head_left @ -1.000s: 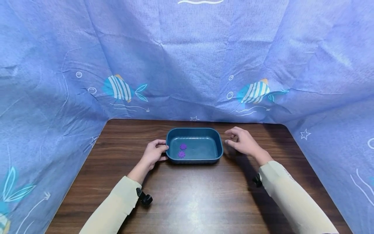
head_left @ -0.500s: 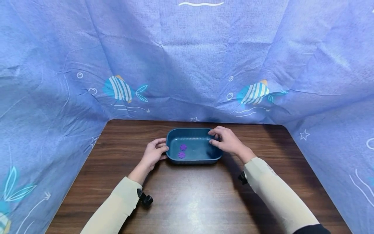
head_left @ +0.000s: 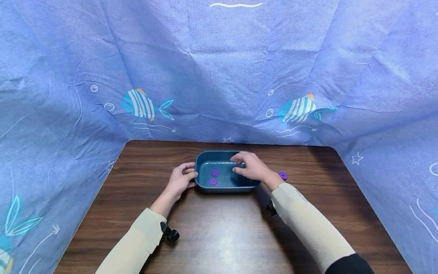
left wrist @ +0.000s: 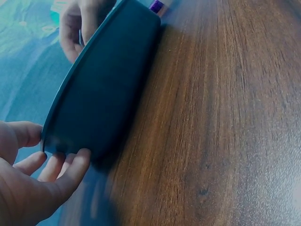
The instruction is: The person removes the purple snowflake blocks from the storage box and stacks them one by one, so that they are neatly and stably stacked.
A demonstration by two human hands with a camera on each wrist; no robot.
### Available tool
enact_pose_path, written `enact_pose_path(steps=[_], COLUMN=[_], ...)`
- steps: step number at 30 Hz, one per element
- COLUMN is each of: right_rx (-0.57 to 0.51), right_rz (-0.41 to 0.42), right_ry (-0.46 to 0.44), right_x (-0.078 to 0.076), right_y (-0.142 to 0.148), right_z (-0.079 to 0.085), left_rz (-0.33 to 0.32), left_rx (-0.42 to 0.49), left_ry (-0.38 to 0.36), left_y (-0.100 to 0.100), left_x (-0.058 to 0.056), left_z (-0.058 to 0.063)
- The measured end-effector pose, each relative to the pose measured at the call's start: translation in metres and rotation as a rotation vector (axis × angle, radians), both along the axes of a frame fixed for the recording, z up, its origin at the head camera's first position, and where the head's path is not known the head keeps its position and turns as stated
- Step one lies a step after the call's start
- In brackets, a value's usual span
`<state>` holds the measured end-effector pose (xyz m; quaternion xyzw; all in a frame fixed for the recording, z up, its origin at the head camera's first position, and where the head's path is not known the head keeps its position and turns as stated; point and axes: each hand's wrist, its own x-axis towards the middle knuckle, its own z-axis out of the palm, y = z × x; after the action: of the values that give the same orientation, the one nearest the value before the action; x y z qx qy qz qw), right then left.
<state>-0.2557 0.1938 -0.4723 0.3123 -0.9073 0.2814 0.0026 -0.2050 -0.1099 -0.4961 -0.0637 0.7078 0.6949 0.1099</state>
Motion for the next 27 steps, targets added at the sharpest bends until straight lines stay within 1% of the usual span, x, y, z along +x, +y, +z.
enact_pose_path(steps=[6,10,14,22,27], right_rx=[0.053,0.046,0.04,0.054,0.106], right_rz=[0.02,0.02,0.016,0.023,0.007], right_ry=[-0.066,-0.098,-0.125,-0.178,-0.175], right_x=[-0.003,-0.004,-0.005,-0.006,-0.01], right_y=[-0.02,-0.032,-0.042,-0.055,-0.061], right_z=[-0.006,-0.01,-0.014,-0.021,-0.022], left_rz=[-0.007,-0.004,-0.007,-0.008,-0.011], left_rx=[0.005,0.002,0.0,0.004,-0.002], left_ry=[-0.009,-0.015,-0.013,-0.009,-0.006], left_y=[-0.001,-0.001,-0.002,-0.002,-0.003], left_x=[0.001,0.0,-0.002,-0.002,-0.003], left_z=[0.002,0.002,0.0,-0.001,0.0])
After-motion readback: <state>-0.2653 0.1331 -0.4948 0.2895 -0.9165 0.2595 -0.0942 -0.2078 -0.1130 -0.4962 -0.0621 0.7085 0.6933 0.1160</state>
